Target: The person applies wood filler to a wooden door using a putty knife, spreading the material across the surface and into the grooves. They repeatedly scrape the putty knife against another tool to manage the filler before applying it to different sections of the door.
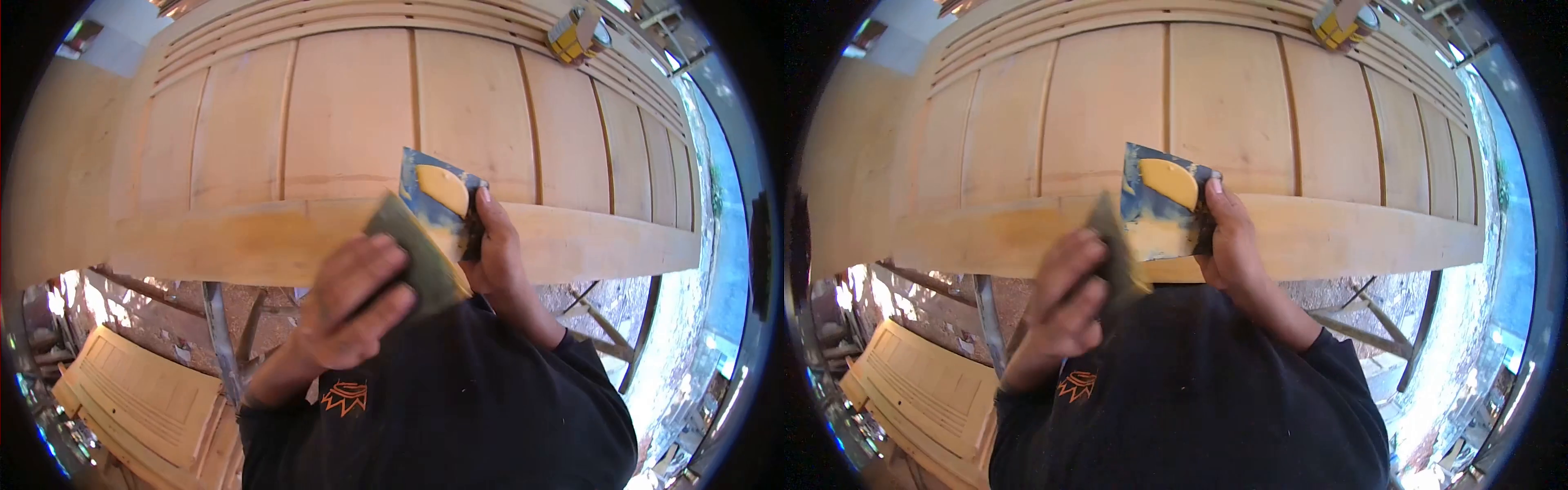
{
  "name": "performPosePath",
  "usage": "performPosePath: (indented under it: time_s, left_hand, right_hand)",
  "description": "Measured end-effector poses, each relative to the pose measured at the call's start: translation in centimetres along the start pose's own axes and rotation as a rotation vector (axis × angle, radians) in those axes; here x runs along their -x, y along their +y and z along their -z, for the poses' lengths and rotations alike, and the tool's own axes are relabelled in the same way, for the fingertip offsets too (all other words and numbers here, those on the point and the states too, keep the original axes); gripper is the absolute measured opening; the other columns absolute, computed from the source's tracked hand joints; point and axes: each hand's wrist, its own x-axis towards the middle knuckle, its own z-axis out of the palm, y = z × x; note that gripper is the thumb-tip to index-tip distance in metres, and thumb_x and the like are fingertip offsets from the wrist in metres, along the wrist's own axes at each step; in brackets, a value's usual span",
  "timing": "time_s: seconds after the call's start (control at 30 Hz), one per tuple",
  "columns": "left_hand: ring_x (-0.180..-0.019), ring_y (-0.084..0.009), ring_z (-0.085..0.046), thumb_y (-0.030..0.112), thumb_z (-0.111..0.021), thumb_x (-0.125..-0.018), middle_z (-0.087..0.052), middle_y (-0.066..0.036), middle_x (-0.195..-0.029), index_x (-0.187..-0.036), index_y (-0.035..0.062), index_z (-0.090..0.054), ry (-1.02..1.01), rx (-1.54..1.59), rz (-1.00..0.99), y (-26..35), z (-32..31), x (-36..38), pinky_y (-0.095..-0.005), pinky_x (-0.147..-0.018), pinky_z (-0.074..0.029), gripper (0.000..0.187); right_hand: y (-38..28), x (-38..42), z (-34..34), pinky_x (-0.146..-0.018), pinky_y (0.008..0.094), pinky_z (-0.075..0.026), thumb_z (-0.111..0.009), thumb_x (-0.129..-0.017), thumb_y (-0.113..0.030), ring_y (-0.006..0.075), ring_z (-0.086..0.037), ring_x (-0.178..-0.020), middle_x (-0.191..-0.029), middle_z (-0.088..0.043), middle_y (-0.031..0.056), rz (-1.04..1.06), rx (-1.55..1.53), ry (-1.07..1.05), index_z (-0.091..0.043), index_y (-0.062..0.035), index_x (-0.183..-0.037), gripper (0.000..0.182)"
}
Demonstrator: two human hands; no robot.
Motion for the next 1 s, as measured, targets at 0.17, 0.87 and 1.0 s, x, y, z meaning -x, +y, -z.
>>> performPosePath:
  time_s: [0.17, 0.87, 1.0]
  left_hand:
    - [-0.115, -0.0271, -0.045, 0.011, -0.064, -0.075, -0.048, -0.009, -0.116, -0.107, 0.0120, -0.058, -0.185, -0.377, -0.040, 1.6, -0.1, 3.5, -0.0445, -0.097, -0.039, 0.033]
    - [-0.095, -0.0115, -0.049, 0.000, -0.056, -0.079, -0.051, -0.007, -0.102, -0.111, -0.0009, -0.043, 0.602, 0.618, 0.894, 0.9, 0.8, 5.0, -0.0288, -0.085, -0.041, 0.035]
    - [-0.104, -0.0263, -0.051, 0.000, -0.057, -0.076, -0.050, -0.015, -0.109, -0.107, -0.0009, -0.045, 0.290, -0.060, 0.462, 3.5, -0.3, 3.5, -0.0333, -0.089, -0.040, 0.033]
  right_hand:
    - [0.8, -0.1, -3.5, -0.088, 0.0365, -0.046, -0.029, -0.096, -0.032, 0.0232, -0.056, -0.102, -0.112, -0.056, 0.0132, -0.134, 0.058, -0.229, -0.045, 0.0000, -0.119, 0.042]
    - [0.6, 2.4, -3.0, -0.073, 0.0285, -0.050, -0.034, -0.096, -0.030, 0.0153, -0.059, -0.085, -0.097, -0.060, 0.0081, -0.037, 0.082, -0.054, -0.049, -0.0009, -0.111, 0.036]
    - [1.3, 1.7, -2.2, -0.074, 0.0283, -0.049, -0.035, -0.096, -0.029, 0.0156, -0.059, -0.087, -0.100, -0.059, 0.0083, -0.049, 0.079, -0.045, -0.049, -0.0004, -0.111, 0.035]
